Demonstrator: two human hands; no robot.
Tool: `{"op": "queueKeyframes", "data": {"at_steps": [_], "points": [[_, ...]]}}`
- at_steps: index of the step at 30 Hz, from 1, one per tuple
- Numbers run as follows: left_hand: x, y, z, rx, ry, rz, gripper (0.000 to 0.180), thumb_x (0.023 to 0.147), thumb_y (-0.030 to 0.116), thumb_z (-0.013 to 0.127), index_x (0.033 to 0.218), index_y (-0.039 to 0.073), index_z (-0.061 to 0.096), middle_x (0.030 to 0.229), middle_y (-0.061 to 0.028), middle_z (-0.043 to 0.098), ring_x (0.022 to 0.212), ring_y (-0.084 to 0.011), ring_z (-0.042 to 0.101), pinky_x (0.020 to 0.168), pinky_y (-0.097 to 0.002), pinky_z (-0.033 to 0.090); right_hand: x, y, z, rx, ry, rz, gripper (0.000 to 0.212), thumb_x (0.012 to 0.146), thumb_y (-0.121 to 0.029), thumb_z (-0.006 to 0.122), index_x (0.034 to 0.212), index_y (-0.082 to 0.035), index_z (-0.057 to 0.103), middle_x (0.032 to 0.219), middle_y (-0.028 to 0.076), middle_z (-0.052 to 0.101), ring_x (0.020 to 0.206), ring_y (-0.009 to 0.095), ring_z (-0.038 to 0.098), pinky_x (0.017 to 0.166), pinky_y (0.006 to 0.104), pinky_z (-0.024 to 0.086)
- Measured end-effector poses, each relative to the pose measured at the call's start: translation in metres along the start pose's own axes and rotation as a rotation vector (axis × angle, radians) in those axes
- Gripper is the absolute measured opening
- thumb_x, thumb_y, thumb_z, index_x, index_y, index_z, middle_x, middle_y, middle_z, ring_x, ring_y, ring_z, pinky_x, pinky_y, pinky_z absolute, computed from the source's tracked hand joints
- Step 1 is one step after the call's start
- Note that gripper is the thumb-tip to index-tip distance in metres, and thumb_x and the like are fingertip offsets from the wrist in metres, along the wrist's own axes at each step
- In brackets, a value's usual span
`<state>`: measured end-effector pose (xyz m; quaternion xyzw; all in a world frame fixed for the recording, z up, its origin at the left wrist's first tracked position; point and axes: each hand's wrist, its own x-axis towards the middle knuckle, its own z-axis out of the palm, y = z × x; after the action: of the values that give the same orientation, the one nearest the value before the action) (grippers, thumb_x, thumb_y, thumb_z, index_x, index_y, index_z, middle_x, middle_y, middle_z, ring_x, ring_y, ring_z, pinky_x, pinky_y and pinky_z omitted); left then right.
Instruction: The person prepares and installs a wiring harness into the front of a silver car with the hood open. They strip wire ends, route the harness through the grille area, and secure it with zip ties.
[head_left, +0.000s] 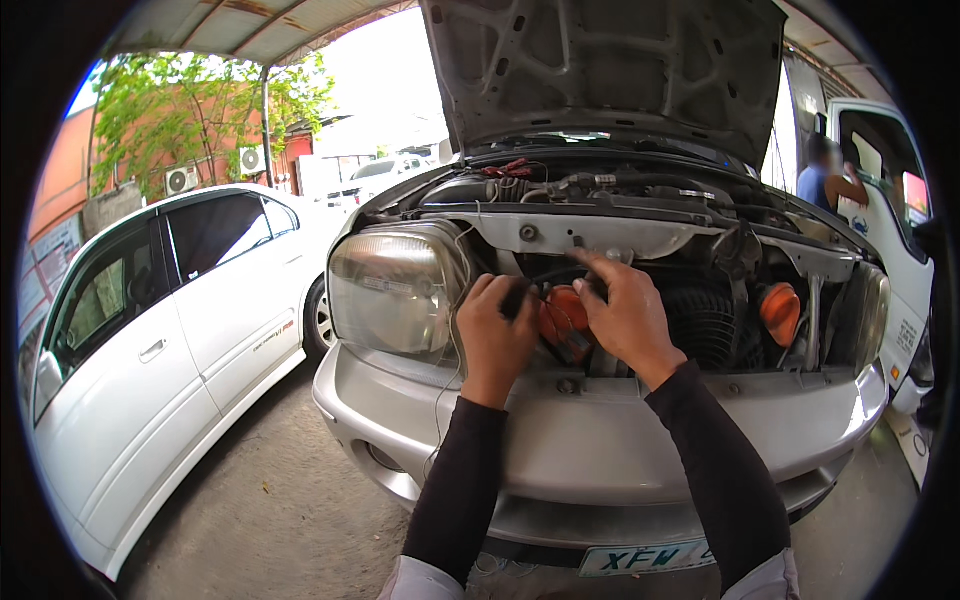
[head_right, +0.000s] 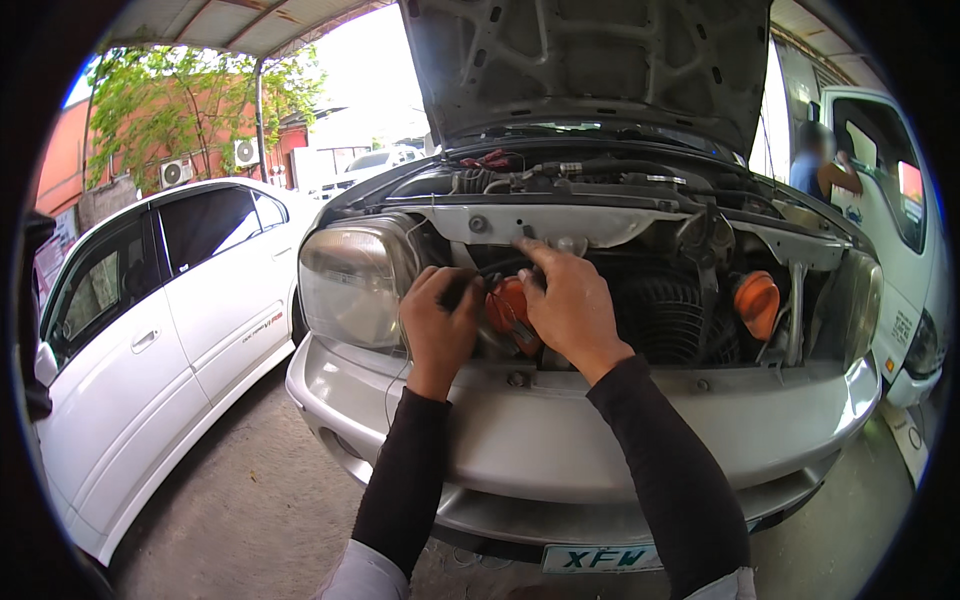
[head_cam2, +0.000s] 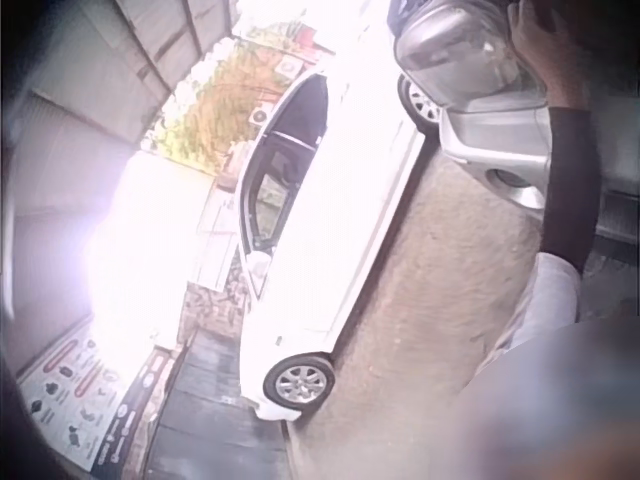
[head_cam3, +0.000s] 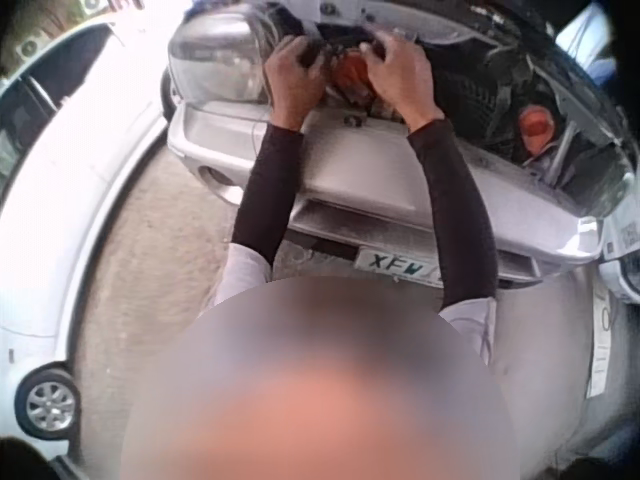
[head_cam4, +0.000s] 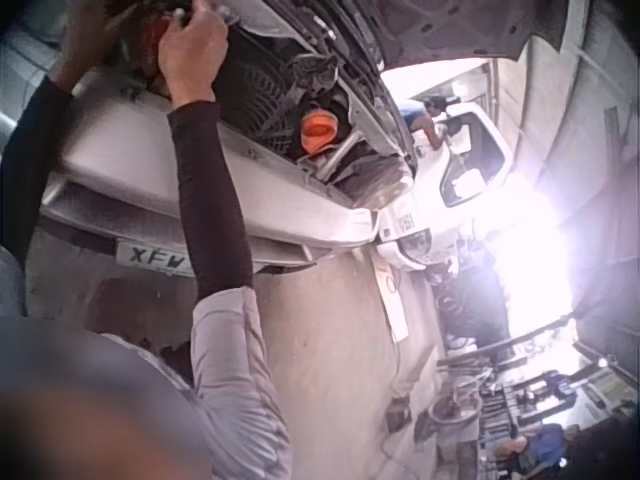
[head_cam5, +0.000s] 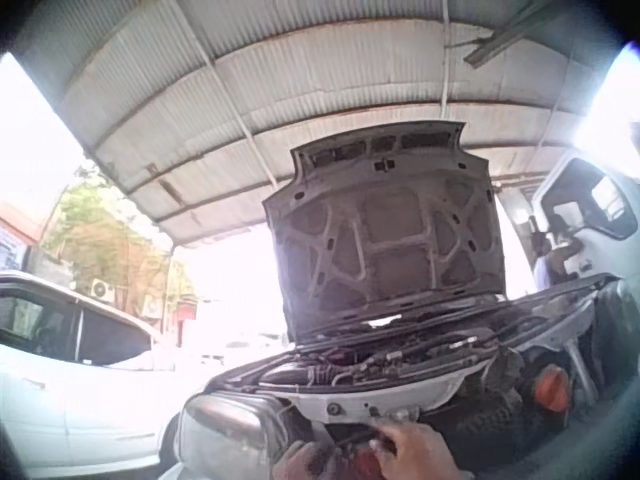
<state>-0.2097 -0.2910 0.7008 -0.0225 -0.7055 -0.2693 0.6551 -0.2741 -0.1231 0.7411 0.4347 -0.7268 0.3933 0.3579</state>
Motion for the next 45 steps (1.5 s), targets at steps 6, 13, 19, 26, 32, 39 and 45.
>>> {"op": "queueKeyframes", "data": {"at_steps": [6,13,19,26,32,39,45], "points": [[0.000,-0.005,0.005,-0.149,-0.030,0.060,0.011,0.088,0.005,0.078,0.099,0.002,0.077,0.088,-0.0122,0.071,0.077,-0.0275,0.072,0.072,-0.0348,0.054,-0.001,0.003,0.010,-0.226,-0.054,0.020,0.025,0.097,-0.022,0.074,0.117,-0.009,0.076,0.101,0.013,0.071,0.100,0.036,0.070,0.087,0.0447,0.055],[0.001,-0.013,0.004,-0.146,0.024,0.011,0.010,0.089,0.009,0.077,0.094,0.001,0.074,0.088,-0.0141,0.070,0.082,-0.0327,0.071,0.075,-0.0402,0.054,-0.012,0.008,0.026,-0.287,0.119,0.024,0.028,0.094,-0.020,0.074,0.120,-0.009,0.075,0.113,0.011,0.074,0.109,0.034,0.070,0.091,0.0435,0.057],[0.000,-0.013,0.009,-0.098,0.046,-0.044,0.012,0.089,0.010,0.071,0.089,0.000,0.063,0.085,-0.0148,0.062,0.080,-0.0340,0.062,0.075,-0.0422,0.049,-0.028,0.001,0.036,-0.188,0.211,0.022,0.037,0.091,-0.013,0.072,0.129,-0.009,0.070,0.117,0.010,0.076,0.107,0.033,0.069,0.092,0.0421,0.057],[-0.006,-0.008,0.011,-0.132,-0.054,-0.098,0.015,0.087,0.009,0.068,0.086,-0.003,0.060,0.086,-0.0160,0.061,0.081,-0.0359,0.060,0.078,-0.0439,0.048,-0.032,-0.009,0.042,-0.265,0.151,0.081,0.050,0.092,-0.011,0.070,0.141,-0.006,0.063,0.124,0.014,0.073,0.118,0.033,0.065,0.101,0.0446,0.052],[-0.006,-0.007,0.013,-0.232,-0.080,-0.153,0.019,0.086,0.010,0.068,0.081,-0.005,0.058,0.083,-0.0160,0.059,0.077,-0.0334,0.057,0.076,-0.0432,0.047,-0.062,-0.008,0.026,-0.049,0.374,0.184,0.031,0.094,-0.007,0.067,0.125,-0.003,0.071,0.111,0.016,0.073,0.105,0.036,0.070,0.091,0.0437,0.056],[-0.007,-0.005,0.013,-0.297,-0.080,-0.209,0.019,0.087,0.012,0.070,0.082,-0.005,0.060,0.080,-0.0136,0.058,0.072,-0.0291,0.055,0.071,-0.0399,0.046,-0.119,0.018,-0.035,-0.140,0.490,0.304,0.014,0.094,-0.003,0.068,0.106,-0.003,0.076,0.099,0.013,0.074,0.091,0.032,0.072,0.081,0.0374,0.056],[-0.004,-0.013,0.012,-0.286,-0.127,-0.227,0.018,0.089,0.013,0.066,0.087,-0.004,0.065,0.078,-0.0123,0.063,0.077,-0.0228,0.059,0.079,-0.0364,0.049,-0.134,0.071,-0.092,-0.123,0.692,0.521,0.016,0.094,-0.002,0.069,0.108,-0.002,0.075,0.100,0.015,0.076,0.092,0.030,0.074,0.083,0.0381,0.056]]}}
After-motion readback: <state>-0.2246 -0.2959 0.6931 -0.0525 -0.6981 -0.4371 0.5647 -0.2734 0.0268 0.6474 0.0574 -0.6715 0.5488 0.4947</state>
